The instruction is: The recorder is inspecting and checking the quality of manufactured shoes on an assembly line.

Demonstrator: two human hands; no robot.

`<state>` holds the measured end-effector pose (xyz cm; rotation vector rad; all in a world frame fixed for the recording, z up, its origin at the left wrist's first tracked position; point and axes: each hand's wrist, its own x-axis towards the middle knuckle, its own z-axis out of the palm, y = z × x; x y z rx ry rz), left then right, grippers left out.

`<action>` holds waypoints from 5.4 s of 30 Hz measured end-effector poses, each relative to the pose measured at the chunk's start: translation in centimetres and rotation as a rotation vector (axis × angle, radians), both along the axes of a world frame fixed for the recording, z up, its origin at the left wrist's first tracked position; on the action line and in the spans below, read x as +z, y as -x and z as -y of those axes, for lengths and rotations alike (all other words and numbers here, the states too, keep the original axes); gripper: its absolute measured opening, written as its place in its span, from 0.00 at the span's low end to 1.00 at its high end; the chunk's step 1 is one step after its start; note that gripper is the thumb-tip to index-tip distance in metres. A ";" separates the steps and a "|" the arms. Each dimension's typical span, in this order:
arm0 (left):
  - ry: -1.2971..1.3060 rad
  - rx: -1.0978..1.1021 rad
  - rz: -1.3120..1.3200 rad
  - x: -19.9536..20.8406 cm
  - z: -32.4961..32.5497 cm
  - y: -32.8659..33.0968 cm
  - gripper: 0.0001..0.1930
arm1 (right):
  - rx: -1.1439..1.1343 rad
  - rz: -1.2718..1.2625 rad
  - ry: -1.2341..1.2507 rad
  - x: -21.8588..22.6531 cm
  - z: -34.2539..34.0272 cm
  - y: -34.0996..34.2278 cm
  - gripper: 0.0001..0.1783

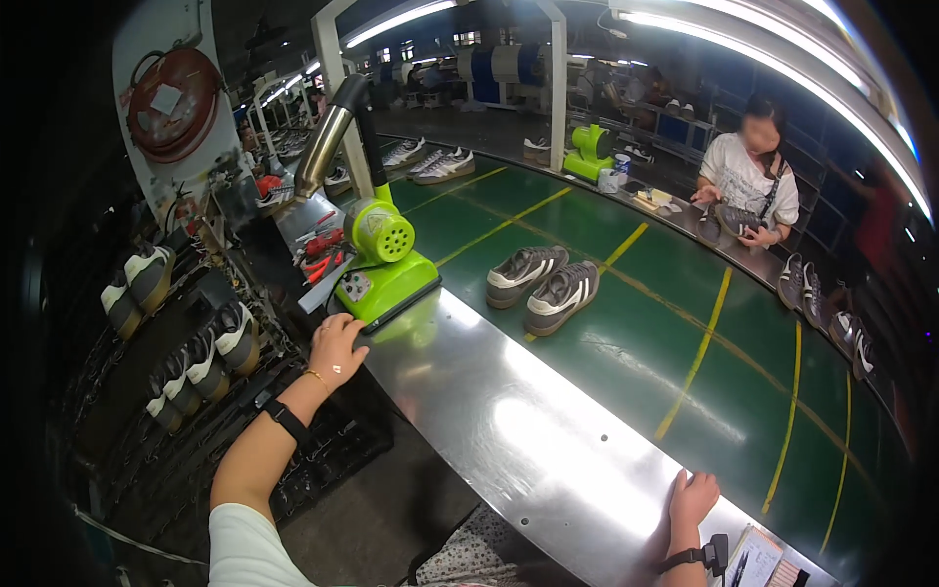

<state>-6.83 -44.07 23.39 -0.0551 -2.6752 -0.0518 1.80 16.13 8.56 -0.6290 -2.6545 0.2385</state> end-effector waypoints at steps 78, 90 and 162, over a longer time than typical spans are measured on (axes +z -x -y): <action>-2.412 -0.262 1.574 -11.9 -25.5 -16.6 0.26 | 0.162 -0.147 2.277 4.0 10.6 -18.6 0.24; -2.454 -0.315 1.595 -12.3 -25.6 -17.6 0.21 | 0.218 -0.135 2.400 1.8 10.2 -19.6 0.26; -0.181 -0.631 0.467 -4.2 -28.6 -11.6 0.37 | 0.481 -0.449 0.861 7.1 10.4 -20.7 0.39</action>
